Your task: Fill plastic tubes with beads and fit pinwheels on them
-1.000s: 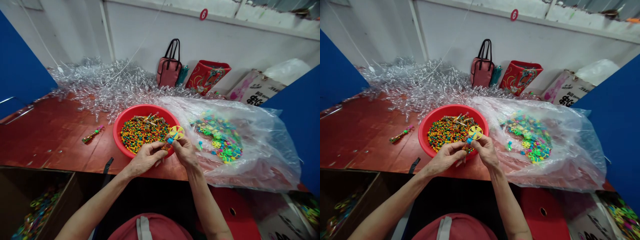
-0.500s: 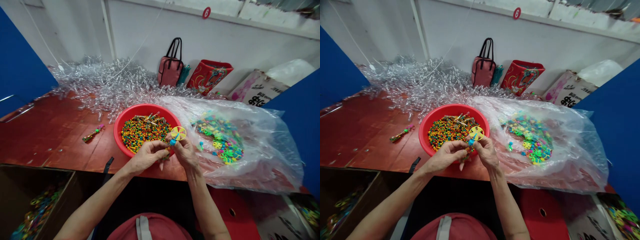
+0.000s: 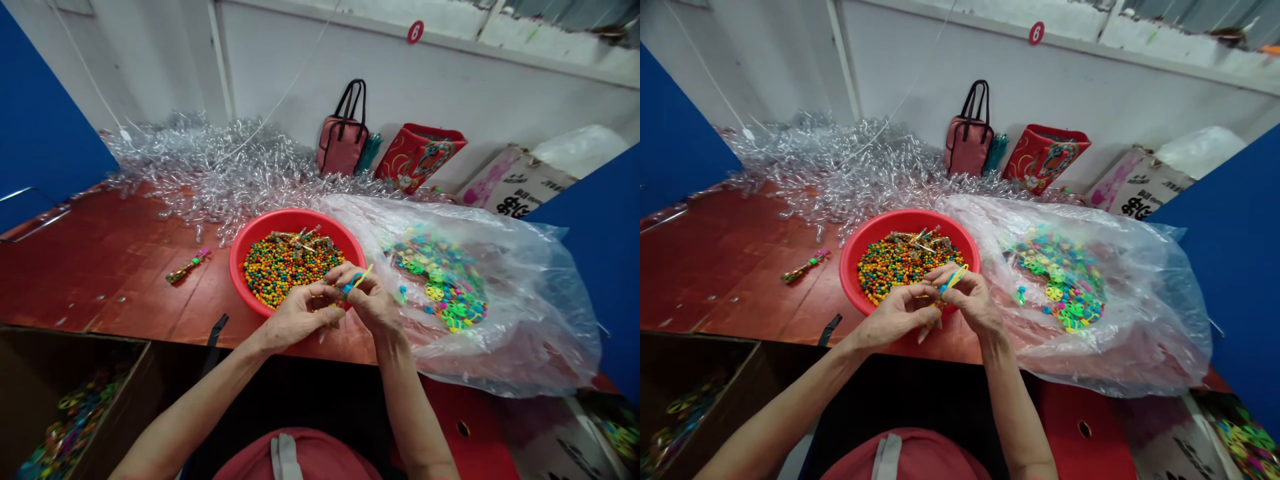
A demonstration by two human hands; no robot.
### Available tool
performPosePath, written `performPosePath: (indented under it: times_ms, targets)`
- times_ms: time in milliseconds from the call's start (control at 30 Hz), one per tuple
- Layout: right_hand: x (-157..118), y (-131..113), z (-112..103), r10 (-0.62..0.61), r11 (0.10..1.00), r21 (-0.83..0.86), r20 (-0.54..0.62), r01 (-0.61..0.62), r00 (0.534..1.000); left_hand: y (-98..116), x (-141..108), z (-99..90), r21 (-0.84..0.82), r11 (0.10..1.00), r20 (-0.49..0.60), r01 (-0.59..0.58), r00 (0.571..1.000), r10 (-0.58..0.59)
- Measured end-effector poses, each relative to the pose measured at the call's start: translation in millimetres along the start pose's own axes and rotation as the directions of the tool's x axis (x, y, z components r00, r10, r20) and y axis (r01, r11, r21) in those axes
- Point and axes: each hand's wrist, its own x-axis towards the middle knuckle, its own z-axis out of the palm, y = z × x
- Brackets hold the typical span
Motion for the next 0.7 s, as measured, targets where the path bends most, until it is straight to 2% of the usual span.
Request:
performPosePath:
  times_ms: [100,133,200,267,333,433,500,600,633,667,700]
  targets:
    - [0,-3,9,-0.004,0.998,-0.068,-0.113,-0.004,0.994,-5,3,1.4,0.045,0.996,-0.117,-0.073,0.99,0.078]
    - [-1,-3,11,0.01,0.995,-0.092,-0.16,-0.025,0.987,-5,3,0.6,0.032,0.997,-0.103,-0.073,0.992,0.076]
    - [-3,-4,12,0.054,0.991,-0.106,-0.199,-0.076,0.978,-3,1,-2.2,-0.053,0.998,0.016,-0.022,1.0,0.023]
    - [-5,-3,7,0.105,0.989,-0.085,-0.141,-0.118,0.984,-1,-3,-5.3,-0.174,0.983,0.155,0.058,0.987,-0.031]
    - [-7,1,-1,0.144,0.988,-0.052,-0.038,-0.146,0.989,0,-5,-6.7,-0.278,0.952,0.247,0.129,0.967,-0.059]
    - [-9,6,-10,0.125,0.991,-0.045,0.049,-0.123,0.991,-2,-6,-3.0,-0.347,0.916,0.289,0.203,0.952,-0.102]
    - [-8,7,-9,0.079,0.995,-0.071,0.066,-0.074,0.995,-4,-5,2.7,-0.335,0.925,0.221,0.18,0.969,-0.108]
    - [-9,2,-4,0.04,0.995,-0.091,0.047,-0.035,0.998,-3,-5,10.2,-0.267,0.963,-0.005,0.042,0.999,-0.045]
    - [-10,-1,-2,0.03,0.996,-0.09,0.027,-0.027,0.999,-2,-6,11.1,-0.247,0.969,-0.042,0.016,0.999,-0.027]
    - [-11,-4,-1,0.025,0.995,-0.092,0.014,-0.023,1.0,-1,-7,11.2,-0.238,0.971,-0.028,0.013,0.999,-0.021]
    - [-13,-6,-1,0.023,0.995,-0.097,0.011,-0.022,1.0,0,-8,10.4,-0.237,0.971,0.035,0.031,0.999,-0.024]
